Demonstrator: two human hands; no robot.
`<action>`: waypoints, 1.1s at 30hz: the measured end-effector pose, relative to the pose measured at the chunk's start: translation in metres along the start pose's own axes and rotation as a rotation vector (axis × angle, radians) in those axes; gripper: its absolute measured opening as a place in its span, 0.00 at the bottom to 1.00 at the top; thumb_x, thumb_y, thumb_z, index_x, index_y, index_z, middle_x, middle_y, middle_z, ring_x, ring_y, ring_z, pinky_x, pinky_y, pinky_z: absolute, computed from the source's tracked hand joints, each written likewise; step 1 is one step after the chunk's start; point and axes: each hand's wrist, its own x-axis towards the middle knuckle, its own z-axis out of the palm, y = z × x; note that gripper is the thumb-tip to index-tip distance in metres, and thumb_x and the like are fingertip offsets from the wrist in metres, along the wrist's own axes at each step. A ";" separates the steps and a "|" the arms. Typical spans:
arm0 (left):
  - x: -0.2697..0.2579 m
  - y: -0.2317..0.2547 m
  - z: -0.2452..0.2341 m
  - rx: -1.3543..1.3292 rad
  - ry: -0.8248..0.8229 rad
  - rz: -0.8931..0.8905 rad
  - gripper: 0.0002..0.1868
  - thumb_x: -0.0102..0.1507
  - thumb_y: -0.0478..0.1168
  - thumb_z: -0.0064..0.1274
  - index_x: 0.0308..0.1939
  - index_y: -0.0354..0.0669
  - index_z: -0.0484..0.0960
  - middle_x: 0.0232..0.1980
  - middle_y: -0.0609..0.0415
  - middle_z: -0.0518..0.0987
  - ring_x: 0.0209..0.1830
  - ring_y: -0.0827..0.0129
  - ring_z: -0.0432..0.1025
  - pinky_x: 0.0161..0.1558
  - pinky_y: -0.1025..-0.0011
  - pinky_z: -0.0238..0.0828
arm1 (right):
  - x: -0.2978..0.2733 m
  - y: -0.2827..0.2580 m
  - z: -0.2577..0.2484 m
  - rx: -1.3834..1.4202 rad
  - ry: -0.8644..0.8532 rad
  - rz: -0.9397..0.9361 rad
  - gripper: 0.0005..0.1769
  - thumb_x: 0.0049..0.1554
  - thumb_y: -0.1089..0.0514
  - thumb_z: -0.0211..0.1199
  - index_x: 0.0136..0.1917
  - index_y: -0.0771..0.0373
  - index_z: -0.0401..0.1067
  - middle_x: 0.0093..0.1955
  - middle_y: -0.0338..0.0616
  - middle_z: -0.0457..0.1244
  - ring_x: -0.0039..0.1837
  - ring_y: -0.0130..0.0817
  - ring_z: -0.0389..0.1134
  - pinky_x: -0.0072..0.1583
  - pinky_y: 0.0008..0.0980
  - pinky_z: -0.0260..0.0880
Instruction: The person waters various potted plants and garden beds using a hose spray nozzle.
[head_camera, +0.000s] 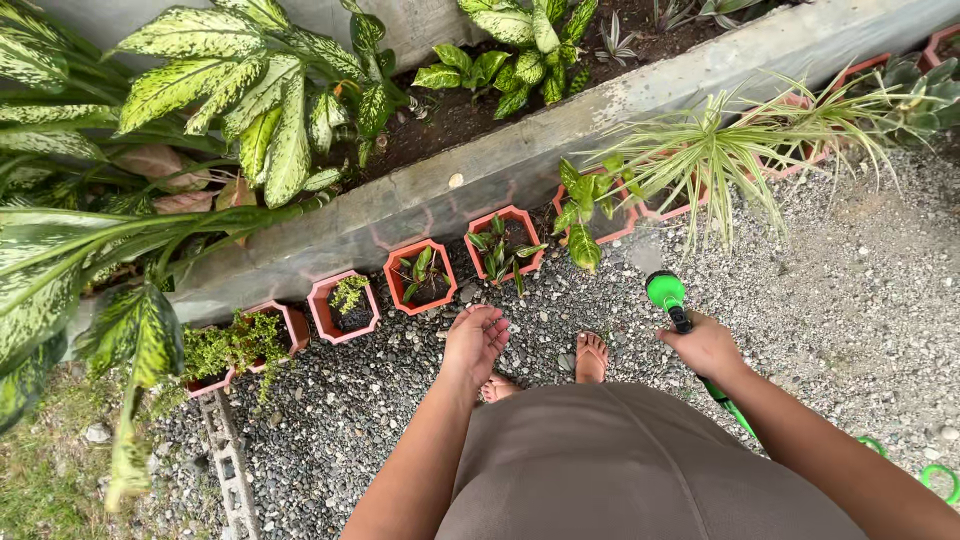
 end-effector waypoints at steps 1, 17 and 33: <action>0.000 -0.001 0.000 0.001 -0.005 0.003 0.04 0.65 0.36 0.53 0.42 0.48 0.75 0.40 0.57 0.80 0.40 0.68 0.75 0.45 0.65 0.74 | 0.000 0.001 0.000 0.001 0.000 0.000 0.32 0.48 0.33 0.68 0.52 0.62 0.78 0.42 0.54 0.72 0.49 0.48 0.75 0.55 0.44 0.72; -0.011 -0.005 0.000 -0.017 0.005 0.021 0.04 0.64 0.35 0.52 0.42 0.47 0.75 0.40 0.56 0.80 0.40 0.67 0.75 0.45 0.65 0.74 | -0.006 -0.004 -0.009 0.025 -0.046 0.028 0.30 0.50 0.34 0.67 0.53 0.60 0.78 0.41 0.52 0.73 0.47 0.46 0.76 0.53 0.43 0.73; -0.010 -0.010 -0.001 -0.042 0.009 0.028 0.03 0.65 0.35 0.51 0.41 0.47 0.75 0.38 0.57 0.79 0.39 0.67 0.75 0.44 0.65 0.74 | -0.014 -0.028 -0.005 0.055 -0.042 -0.176 0.28 0.46 0.34 0.71 0.47 0.59 0.78 0.39 0.48 0.71 0.46 0.44 0.74 0.53 0.42 0.71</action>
